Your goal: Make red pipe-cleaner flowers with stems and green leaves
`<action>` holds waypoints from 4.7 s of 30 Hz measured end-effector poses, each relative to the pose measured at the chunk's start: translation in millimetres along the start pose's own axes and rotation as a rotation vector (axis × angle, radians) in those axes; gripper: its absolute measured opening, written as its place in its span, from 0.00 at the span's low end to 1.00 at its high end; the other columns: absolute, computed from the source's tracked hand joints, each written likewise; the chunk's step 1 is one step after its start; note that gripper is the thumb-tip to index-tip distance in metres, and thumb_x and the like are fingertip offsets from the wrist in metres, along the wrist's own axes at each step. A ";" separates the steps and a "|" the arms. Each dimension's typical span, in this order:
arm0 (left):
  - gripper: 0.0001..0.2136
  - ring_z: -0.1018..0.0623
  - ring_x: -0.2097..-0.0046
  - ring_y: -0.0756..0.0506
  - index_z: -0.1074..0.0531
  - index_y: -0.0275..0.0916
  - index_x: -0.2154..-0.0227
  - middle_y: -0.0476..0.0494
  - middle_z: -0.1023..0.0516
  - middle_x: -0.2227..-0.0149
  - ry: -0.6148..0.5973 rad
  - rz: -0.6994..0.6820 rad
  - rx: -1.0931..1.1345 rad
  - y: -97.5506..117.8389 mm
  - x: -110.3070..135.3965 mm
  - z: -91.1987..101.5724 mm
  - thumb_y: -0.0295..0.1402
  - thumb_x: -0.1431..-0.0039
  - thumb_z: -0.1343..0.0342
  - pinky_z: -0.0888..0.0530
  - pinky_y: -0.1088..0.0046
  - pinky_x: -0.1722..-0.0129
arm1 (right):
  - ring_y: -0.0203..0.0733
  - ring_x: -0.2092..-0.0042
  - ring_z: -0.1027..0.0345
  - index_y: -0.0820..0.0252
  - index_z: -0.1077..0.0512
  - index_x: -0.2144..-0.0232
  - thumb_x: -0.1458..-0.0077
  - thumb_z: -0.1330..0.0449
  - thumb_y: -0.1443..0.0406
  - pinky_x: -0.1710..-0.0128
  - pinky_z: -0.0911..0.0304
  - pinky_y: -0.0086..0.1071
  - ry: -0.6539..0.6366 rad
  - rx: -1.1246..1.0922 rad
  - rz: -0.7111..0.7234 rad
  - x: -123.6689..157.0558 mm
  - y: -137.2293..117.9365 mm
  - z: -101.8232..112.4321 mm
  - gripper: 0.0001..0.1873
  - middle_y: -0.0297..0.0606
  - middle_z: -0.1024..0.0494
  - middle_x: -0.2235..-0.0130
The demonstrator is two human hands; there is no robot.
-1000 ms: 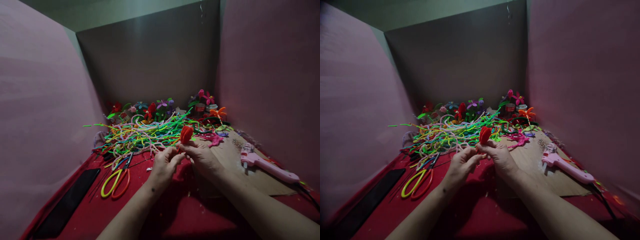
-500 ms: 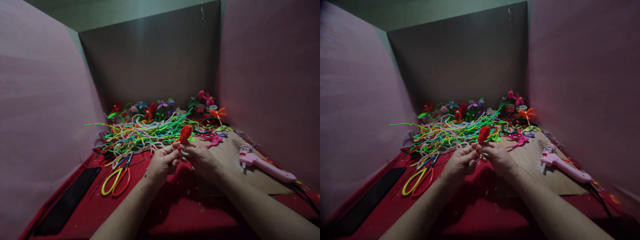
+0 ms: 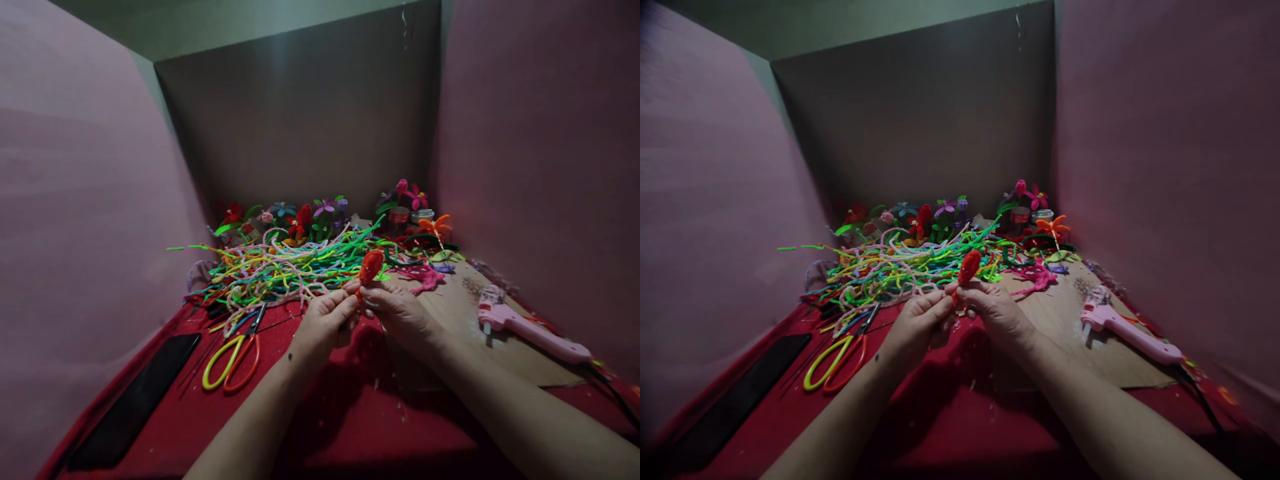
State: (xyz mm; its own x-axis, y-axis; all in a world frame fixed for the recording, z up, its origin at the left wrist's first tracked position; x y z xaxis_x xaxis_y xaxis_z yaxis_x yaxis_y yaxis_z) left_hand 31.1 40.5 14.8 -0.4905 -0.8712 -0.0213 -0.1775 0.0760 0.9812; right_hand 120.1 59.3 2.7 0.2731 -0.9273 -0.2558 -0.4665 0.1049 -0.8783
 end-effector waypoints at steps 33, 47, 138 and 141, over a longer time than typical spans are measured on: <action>0.03 0.29 0.63 0.48 0.30 0.39 0.69 0.47 0.30 0.68 0.504 -0.929 -0.854 63.4 46.3 -4.7 0.26 0.47 0.45 0.31 0.72 0.63 | 0.42 0.61 0.37 0.51 0.24 0.66 0.45 0.45 0.60 0.58 0.43 0.36 0.156 0.708 0.425 24.7 -35.8 -19.1 0.10 0.36 0.28 0.67; 0.04 0.29 0.66 0.50 0.30 0.37 0.69 0.48 0.29 0.70 0.507 -0.914 -0.955 65.0 51.1 -11.0 0.24 0.47 0.47 0.32 0.72 0.63 | 0.42 0.64 0.41 0.51 0.24 0.65 0.44 0.45 0.65 0.62 0.45 0.37 0.144 0.884 0.573 31.2 -41.0 -27.5 0.10 0.36 0.28 0.69; 0.05 0.30 0.66 0.50 0.29 0.39 0.68 0.48 0.29 0.68 0.410 -0.678 -0.918 51.6 18.3 2.2 0.24 0.48 0.46 0.33 0.75 0.66 | 0.31 0.78 0.51 0.61 0.37 0.83 0.53 0.44 0.64 0.78 0.54 0.29 0.106 0.083 -0.190 21.5 17.1 -13.4 0.11 0.28 0.41 0.81; 0.05 0.31 0.66 0.50 0.29 0.39 0.70 0.48 0.30 0.69 0.408 -0.698 -0.935 53.0 18.8 0.6 0.22 0.48 0.45 0.34 0.75 0.66 | 0.31 0.78 0.53 0.61 0.39 0.83 0.53 0.46 0.66 0.77 0.55 0.29 0.118 0.087 -0.199 22.5 16.7 -14.9 0.10 0.28 0.44 0.81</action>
State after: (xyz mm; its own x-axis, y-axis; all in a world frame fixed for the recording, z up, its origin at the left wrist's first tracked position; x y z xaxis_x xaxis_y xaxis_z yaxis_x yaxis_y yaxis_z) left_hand 12.0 28.5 66.3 -0.2042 -0.6862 -0.6982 0.4652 -0.6955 0.5476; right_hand 105.9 34.8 -11.8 0.2499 -0.9678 -0.0303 -0.3381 -0.0579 -0.9393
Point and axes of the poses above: each hand's wrist, its own x-axis away from the middle knuckle, its own z-axis out of the back of the hand, y = z × x, the point moved 7 cm from there along -x, towards the middle knuckle
